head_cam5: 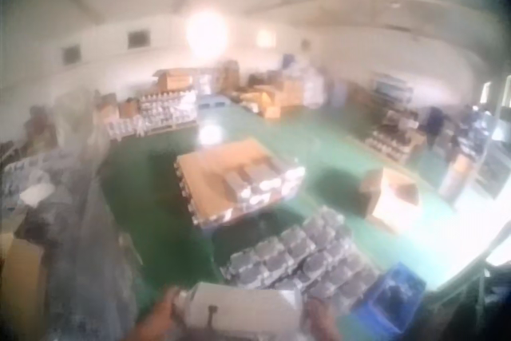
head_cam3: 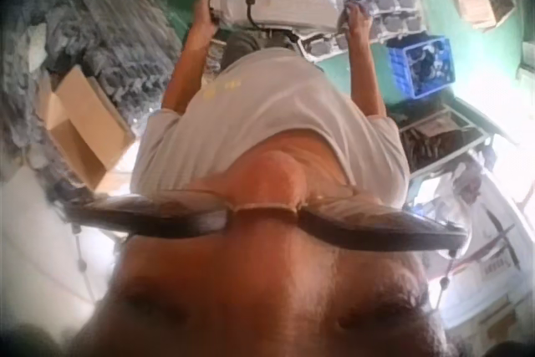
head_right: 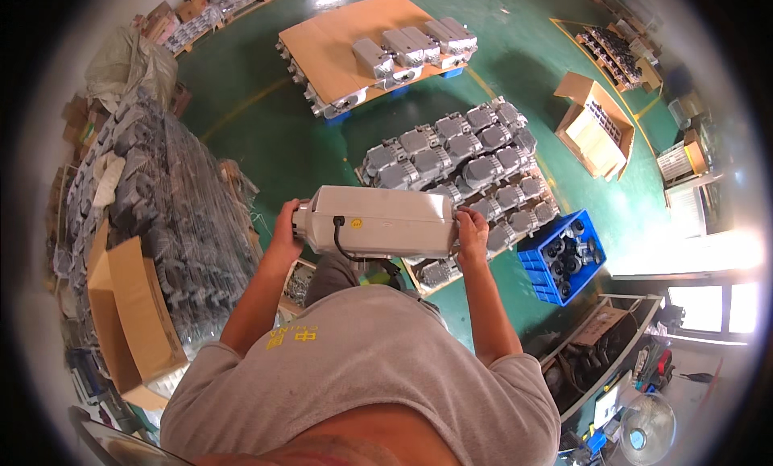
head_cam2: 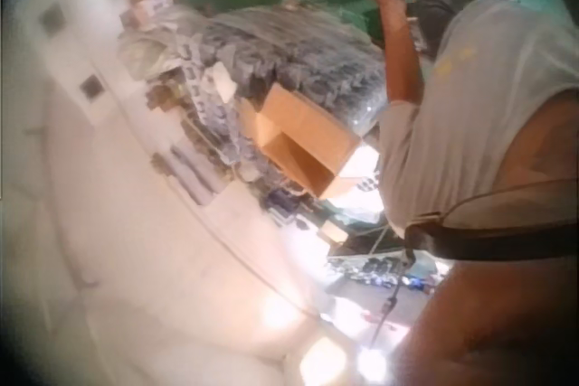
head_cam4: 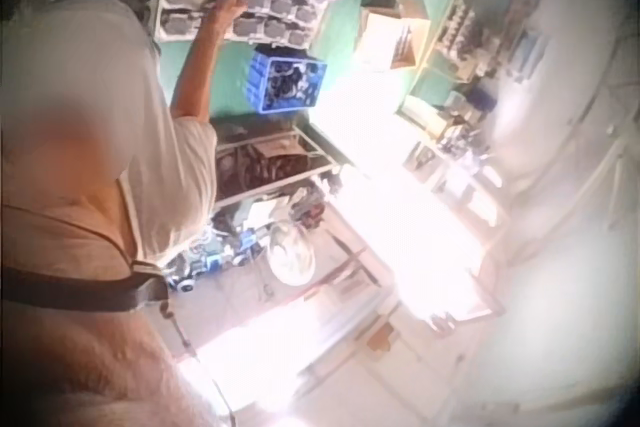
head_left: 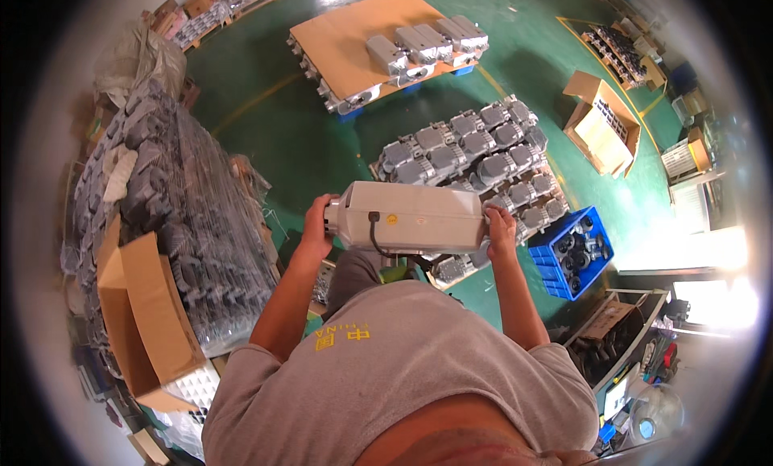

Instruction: The person assembles an electronic device by attaching a heatsink, connecting wires, and securing a metal casing with a power drill. The finished unit is placed on a cardboard sheet alongside other completed units.

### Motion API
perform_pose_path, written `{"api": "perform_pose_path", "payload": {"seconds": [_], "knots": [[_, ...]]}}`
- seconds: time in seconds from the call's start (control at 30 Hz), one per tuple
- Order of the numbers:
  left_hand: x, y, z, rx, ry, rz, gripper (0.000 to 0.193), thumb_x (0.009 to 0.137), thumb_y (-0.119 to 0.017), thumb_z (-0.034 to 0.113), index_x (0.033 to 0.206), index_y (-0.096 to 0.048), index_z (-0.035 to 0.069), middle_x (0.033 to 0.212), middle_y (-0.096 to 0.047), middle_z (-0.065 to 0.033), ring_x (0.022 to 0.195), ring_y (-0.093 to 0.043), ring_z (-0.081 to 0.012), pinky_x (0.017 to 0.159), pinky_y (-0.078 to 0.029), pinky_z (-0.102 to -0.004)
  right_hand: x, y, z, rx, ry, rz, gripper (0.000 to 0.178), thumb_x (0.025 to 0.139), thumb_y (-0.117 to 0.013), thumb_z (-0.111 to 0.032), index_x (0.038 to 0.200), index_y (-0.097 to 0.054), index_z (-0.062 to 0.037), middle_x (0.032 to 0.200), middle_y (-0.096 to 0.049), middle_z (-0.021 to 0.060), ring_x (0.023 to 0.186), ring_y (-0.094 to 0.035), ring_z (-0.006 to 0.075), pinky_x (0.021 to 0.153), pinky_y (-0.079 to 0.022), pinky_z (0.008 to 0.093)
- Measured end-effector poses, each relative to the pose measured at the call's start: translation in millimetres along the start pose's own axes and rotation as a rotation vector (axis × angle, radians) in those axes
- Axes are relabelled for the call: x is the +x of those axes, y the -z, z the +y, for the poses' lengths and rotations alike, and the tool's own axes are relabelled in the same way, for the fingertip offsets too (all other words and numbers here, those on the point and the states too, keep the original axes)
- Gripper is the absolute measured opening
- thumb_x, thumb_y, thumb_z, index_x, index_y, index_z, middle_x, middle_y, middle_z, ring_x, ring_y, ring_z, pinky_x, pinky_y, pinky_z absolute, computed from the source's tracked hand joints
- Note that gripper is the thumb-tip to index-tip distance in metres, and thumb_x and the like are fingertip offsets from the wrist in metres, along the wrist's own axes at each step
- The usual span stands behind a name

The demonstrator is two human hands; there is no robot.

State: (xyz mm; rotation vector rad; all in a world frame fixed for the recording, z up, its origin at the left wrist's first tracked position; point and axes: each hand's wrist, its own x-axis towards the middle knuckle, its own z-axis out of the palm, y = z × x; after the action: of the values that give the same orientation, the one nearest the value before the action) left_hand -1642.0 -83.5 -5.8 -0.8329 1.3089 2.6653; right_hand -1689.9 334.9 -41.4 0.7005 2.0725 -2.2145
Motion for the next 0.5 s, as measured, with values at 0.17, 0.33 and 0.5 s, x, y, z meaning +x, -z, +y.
{"api": "perform_pose_path", "payload": {"seconds": [0.17, 0.33, 0.5], "knots": [[87.2, 36.5, 36.9, 0.159, 0.093, 0.006, 0.04, 0.096, -0.058, 0.041, 0.12, -0.064, 0.01, 0.118, -0.065, -0.0069, 0.107, -0.062, -0.0204, 0.092, -0.049, -0.037, 64.9, -88.9, -7.0, -0.058, -0.135, 0.032, 0.028, 0.088, -0.066, -0.021, 0.11, -0.067, -0.0036, 0.088, -0.065, 0.0038, 0.073, -0.061, 0.0145, 0.061, -0.051, 0.0296], [173.3, 50.7, 116.7, 0.413, -0.017, -0.179, 0.056, 0.09, -0.066, 0.025, 0.14, -0.05, 0.006, 0.13, -0.058, -0.0087, 0.119, -0.056, -0.022, 0.099, -0.047, -0.0376, 121.5, -182.1, -11.5, -0.072, -0.239, 0.053, 0.035, 0.084, -0.07, -0.029, 0.106, -0.068, -0.0019, 0.08, -0.062, 0.004, 0.068, -0.055, 0.0146, 0.057, -0.045, 0.032], [258.8, 73.2, 223.1, 0.526, 0.065, -0.32, 0.08, 0.079, -0.08, 0.016, 0.148, -0.041, 0.0, 0.133, -0.057, -0.0124, 0.12, -0.056, -0.0221, 0.101, -0.047, -0.0365, 161.8, -276.4, -11.2, -0.027, -0.322, 0.097, 0.033, 0.084, -0.07, -0.032, 0.1, -0.068, -0.003, 0.088, -0.062, 0.006, 0.074, -0.058, 0.0181, 0.063, -0.049, 0.0341]]}}
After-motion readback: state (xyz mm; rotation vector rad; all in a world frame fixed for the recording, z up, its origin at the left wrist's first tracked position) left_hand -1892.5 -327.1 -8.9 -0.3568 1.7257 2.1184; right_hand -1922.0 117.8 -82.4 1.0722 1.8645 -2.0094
